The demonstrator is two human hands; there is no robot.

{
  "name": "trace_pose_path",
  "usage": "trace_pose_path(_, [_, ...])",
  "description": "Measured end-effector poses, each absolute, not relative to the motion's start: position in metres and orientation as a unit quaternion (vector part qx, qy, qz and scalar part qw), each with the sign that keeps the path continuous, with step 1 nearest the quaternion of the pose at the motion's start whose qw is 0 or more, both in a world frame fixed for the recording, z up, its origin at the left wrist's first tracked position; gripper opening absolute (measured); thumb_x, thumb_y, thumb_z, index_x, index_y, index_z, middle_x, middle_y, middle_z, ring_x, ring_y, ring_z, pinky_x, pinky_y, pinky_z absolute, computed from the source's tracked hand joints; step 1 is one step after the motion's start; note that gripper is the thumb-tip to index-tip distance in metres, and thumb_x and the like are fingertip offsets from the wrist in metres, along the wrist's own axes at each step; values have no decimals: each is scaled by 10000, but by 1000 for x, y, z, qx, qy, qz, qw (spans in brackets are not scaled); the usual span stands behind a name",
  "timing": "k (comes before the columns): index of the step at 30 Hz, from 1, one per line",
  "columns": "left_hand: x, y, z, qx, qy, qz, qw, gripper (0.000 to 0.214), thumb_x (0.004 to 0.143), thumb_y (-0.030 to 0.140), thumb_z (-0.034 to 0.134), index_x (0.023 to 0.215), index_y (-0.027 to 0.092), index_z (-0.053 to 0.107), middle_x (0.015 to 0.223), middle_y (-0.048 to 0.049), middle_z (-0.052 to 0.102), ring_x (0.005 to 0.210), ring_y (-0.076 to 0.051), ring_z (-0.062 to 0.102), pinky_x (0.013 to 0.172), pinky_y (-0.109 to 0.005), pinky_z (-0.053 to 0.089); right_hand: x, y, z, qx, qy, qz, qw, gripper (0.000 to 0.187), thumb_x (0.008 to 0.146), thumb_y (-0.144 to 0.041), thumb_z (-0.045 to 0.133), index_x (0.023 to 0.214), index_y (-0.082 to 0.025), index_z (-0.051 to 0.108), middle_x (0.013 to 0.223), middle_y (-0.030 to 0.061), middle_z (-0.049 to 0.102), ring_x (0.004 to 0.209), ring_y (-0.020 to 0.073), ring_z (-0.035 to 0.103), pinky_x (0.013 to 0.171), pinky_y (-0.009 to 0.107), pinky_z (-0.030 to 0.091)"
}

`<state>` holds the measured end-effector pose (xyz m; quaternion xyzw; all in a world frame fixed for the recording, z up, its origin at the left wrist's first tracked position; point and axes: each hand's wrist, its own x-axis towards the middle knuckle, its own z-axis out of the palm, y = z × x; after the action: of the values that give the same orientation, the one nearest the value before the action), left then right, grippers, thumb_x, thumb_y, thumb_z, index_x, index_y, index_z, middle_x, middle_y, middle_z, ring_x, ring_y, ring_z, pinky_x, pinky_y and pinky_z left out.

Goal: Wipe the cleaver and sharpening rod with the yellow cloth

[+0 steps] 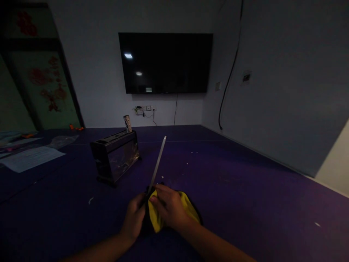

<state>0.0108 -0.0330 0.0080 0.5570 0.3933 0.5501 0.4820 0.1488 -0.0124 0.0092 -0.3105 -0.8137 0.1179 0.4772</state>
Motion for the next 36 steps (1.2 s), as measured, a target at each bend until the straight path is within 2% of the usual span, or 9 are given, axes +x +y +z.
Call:
trace_pose_path(7, [9,-36,6,565,420,559,438,282,713,358,536,862,132,617,827,-68,658,772,-199,590,685,-274,451,150,-15,1,-315,-806,50,499,158,846,-250,483,831,-196,631,1014,80,646,905,178,620,792,285,505])
trace_pose_path(12, [8,-36,6,574,419,553,434,294,715,374,539,869,137,617,816,-62,657,774,-200,590,667,-267,450,151,-16,4,-311,-814,56,488,166,859,-246,458,873,-193,615,1012,84,637,904,173,613,776,277,500])
trace_pose_path(17, [7,-38,7,583,384,534,478,318,709,383,548,883,130,627,807,-63,661,793,-197,589,675,-258,448,150,-15,11,-292,-837,108,450,185,884,-252,412,832,-193,580,860,54,617,791,143,597,699,246,487])
trace_pose_path(22, [7,-38,7,560,389,533,501,329,691,379,560,885,122,628,785,-55,661,743,-187,589,654,-252,445,147,-15,12,-293,-841,133,434,232,892,-283,397,758,-193,562,813,40,599,761,140,584,685,245,480])
trace_pose_path(25, [8,-37,6,564,400,535,486,323,692,370,559,881,116,623,781,-55,659,753,-194,586,642,-251,442,146,-14,10,-311,-828,121,451,251,884,-277,409,705,-196,565,791,40,616,743,144,596,684,252,489])
trace_pose_path(32, [9,-39,6,574,425,534,453,276,700,326,538,859,116,618,768,-48,654,728,-188,575,634,-252,439,146,-15,7,-323,-791,61,516,126,812,-251,519,774,-211,632,887,60,669,803,177,634,714,287,521])
trace_pose_path(36, [10,-43,8,579,426,541,437,263,696,319,534,847,123,622,766,-48,653,729,-190,576,631,-251,437,147,-16,6,-313,-781,33,540,85,778,-238,551,768,-204,628,856,64,671,773,180,640,689,285,529])
